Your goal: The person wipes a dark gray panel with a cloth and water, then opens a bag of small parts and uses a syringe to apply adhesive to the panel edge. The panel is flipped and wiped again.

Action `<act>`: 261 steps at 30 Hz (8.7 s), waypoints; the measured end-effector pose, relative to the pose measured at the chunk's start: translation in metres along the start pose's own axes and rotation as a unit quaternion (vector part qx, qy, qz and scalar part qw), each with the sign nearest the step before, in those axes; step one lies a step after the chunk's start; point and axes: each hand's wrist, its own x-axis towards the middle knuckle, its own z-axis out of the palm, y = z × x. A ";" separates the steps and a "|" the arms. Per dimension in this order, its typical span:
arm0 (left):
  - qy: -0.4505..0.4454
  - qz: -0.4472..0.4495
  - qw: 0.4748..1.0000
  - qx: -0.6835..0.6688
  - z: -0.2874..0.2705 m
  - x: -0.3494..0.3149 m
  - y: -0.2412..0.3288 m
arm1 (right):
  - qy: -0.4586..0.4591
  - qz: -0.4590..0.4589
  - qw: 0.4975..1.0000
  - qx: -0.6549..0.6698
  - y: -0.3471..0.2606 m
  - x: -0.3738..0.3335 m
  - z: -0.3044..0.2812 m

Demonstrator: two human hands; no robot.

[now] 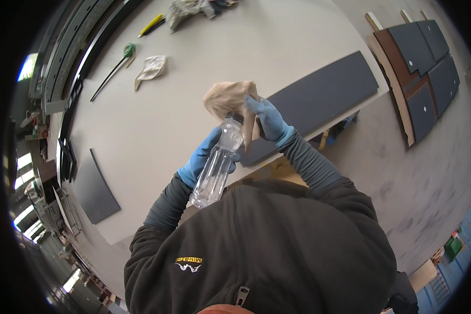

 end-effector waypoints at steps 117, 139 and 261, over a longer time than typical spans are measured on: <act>0.358 0.500 0.319 0.721 -0.118 0.131 -0.052 | -0.034 -0.178 0.588 -0.788 0.079 -0.083 -0.136; 0.344 0.473 0.335 0.739 -0.123 0.133 -0.061 | 0.141 -0.158 0.608 -0.765 0.065 -0.117 -0.196; 0.331 0.443 0.360 0.751 -0.129 0.129 -0.062 | 0.624 -0.056 0.766 -0.143 -0.149 -0.132 -0.330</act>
